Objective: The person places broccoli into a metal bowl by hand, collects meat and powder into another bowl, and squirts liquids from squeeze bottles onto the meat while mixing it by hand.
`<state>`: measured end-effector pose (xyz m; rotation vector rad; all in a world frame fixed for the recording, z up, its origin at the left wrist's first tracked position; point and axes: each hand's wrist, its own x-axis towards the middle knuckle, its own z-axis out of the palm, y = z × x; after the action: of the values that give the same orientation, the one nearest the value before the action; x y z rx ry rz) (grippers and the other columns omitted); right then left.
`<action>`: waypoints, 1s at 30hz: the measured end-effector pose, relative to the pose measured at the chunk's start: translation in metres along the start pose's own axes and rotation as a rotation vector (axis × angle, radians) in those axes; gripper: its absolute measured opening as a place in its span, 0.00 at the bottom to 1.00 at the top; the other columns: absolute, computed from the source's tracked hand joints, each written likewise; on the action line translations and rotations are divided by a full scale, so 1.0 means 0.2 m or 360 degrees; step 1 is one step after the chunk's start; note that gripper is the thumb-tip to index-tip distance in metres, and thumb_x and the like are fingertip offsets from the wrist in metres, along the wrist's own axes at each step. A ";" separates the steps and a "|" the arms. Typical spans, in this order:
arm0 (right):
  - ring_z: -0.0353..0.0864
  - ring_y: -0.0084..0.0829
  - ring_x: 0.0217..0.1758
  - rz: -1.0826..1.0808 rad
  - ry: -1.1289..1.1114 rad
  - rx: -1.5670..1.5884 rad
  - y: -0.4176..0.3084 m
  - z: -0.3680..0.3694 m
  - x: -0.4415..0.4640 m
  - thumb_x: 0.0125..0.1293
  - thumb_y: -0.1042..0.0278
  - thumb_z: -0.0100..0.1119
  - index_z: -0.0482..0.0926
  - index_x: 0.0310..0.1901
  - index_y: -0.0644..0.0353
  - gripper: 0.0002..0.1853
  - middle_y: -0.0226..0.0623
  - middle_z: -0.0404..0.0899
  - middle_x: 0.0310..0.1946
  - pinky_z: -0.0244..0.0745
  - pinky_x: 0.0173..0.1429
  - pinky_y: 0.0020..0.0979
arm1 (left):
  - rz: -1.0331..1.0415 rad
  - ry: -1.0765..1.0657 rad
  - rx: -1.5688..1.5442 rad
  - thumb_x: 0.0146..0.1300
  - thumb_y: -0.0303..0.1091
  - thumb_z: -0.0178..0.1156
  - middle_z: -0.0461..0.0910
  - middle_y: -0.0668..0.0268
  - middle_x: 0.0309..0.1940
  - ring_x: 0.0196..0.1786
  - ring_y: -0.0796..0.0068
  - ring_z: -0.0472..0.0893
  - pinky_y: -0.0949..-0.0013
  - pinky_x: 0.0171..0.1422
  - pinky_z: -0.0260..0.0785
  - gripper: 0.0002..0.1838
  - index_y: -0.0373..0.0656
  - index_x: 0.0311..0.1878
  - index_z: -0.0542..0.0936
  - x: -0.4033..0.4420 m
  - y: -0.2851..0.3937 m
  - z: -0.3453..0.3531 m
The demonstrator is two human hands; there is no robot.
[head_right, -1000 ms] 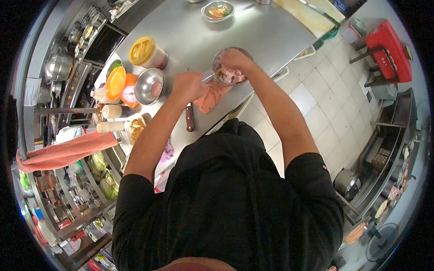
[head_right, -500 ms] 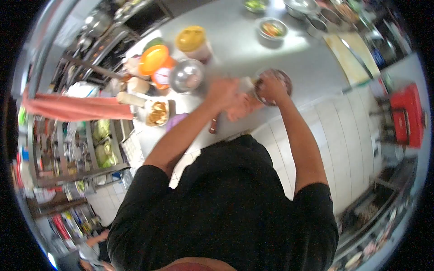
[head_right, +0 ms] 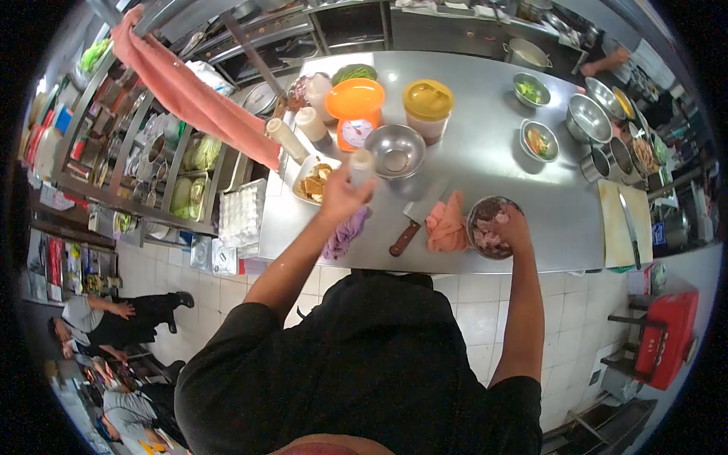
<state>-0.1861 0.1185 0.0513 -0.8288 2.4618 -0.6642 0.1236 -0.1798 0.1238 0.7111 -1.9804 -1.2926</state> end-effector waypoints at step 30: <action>0.79 0.41 0.54 -0.0396 -0.0004 -0.0679 -0.14 0.11 -0.07 0.49 0.68 0.68 0.75 0.53 0.68 0.27 0.48 0.80 0.49 0.72 0.57 0.37 | -0.0181 0.0898 0.0304 0.51 0.31 0.70 0.83 0.61 0.40 0.43 0.69 0.81 0.65 0.49 0.73 0.24 0.40 0.53 0.76 0.03 -0.98 -0.95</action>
<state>-0.1513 0.1015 0.0531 -1.3095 2.5596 -0.2115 0.2826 -0.3639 -0.0005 1.1508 -1.6213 -0.8408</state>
